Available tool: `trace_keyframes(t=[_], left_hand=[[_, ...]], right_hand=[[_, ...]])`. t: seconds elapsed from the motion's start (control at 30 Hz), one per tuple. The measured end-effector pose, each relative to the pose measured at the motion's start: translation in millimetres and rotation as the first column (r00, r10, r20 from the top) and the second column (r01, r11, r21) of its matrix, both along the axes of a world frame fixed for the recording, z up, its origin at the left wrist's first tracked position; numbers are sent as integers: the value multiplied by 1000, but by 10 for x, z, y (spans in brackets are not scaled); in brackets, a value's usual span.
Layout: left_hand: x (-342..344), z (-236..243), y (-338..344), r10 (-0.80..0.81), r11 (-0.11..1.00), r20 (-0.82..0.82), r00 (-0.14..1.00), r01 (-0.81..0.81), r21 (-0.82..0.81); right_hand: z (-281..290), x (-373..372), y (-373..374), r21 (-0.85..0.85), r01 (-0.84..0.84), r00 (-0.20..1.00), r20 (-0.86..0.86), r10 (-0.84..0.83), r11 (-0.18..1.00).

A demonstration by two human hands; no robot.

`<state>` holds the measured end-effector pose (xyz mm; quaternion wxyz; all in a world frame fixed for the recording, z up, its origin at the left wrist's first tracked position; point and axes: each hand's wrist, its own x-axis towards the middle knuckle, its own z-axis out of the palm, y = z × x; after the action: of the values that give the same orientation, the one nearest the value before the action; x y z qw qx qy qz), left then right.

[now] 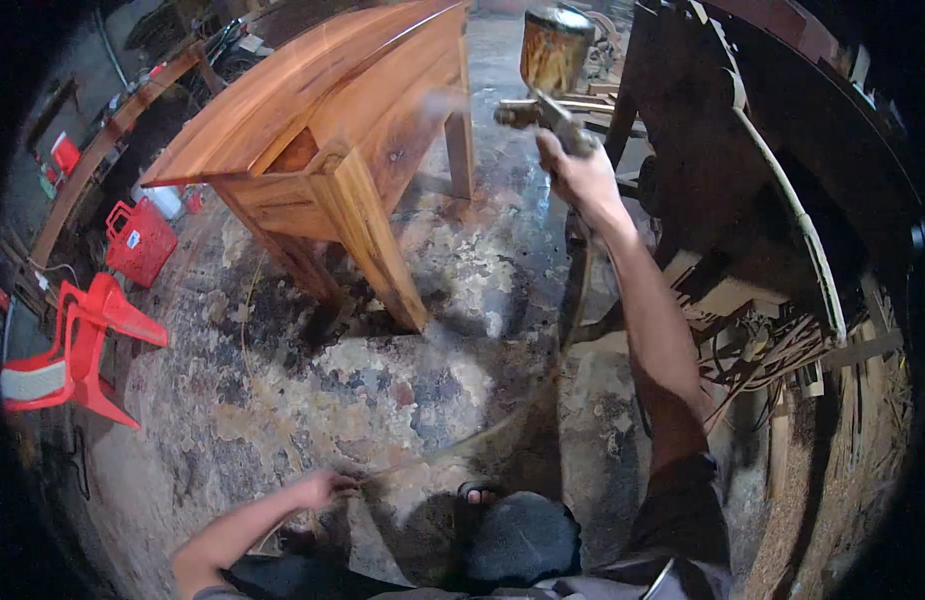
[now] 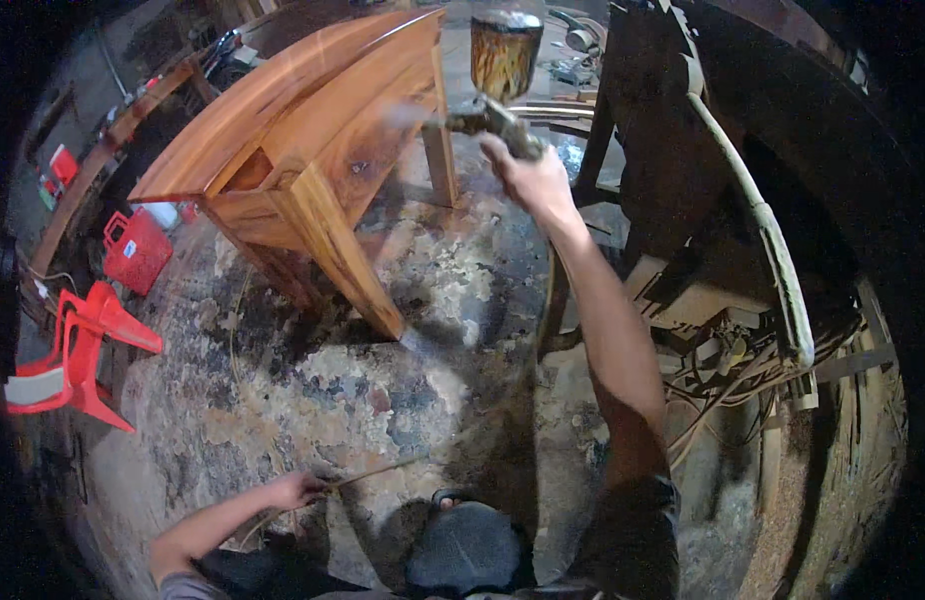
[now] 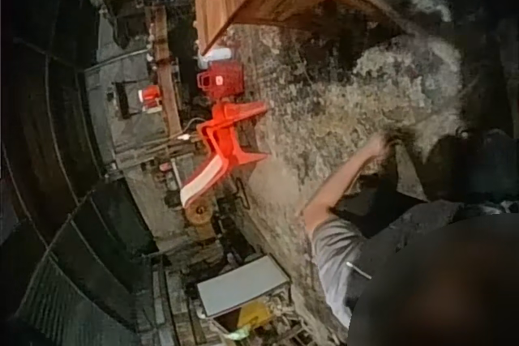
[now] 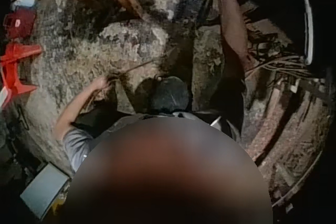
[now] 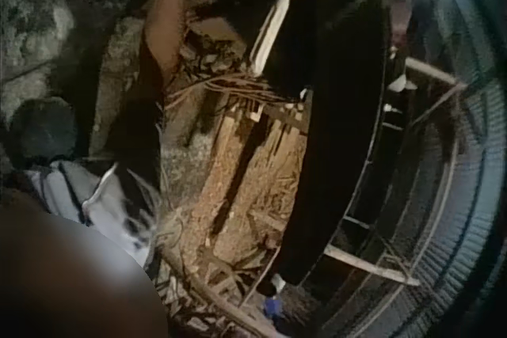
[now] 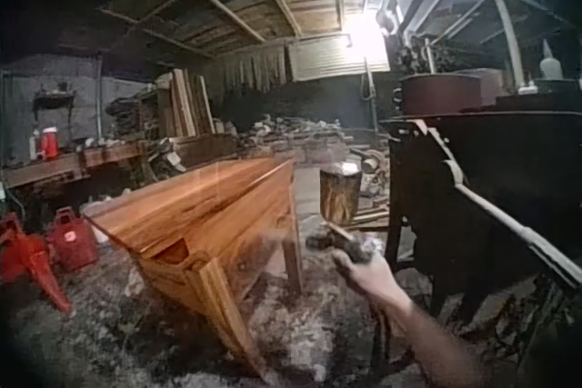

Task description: Applying a spray finish to a wooden table and its legs using a spray gun.

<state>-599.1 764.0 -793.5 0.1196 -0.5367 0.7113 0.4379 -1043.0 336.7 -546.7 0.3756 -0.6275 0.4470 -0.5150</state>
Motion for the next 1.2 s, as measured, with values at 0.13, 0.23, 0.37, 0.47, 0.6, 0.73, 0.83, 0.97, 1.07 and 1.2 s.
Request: trace_keyframes(t=[0.13,0.23,0.37,0.47,0.6,0.73,0.83,0.97,1.07,1.2], left_hand=[[-159,377,7,93,994,28,995,-91,-64],[-193,463,15,209,977,20,978,-208,-40],[-111,322,3,218,973,-3,976,-218,-79],[-3,144,9,116,992,40,992,-114,-50],[90,-103,29,-39,999,142,989,42,-18],[202,-268,-10,-92,995,111,990,89,33],[239,-337,-42,-103,995,40,994,102,12],[228,-336,-37,-82,997,9,997,82,-6],[186,-285,-2,-21,1000,28,999,21,-1],[49,-186,54,62,986,-139,988,-82,-147]], right_hand=[[59,267,-906,-203,332,912,-180,-369,921],[125,446,-1260,-397,440,842,-129,-524,805],[140,439,-1070,-380,378,905,-41,-424,844],[88,224,-541,-388,278,913,-178,-367,879],[4,-127,302,-51,9,996,-91,-14,999],[-80,-514,1029,81,-215,972,110,205,973],[-4,-632,1199,71,-479,850,286,442,875],[151,-479,993,121,-415,896,230,381,902],[208,-212,569,-4,-286,939,199,281,958],[315,152,-375,-172,126,990,-44,-135,977]])
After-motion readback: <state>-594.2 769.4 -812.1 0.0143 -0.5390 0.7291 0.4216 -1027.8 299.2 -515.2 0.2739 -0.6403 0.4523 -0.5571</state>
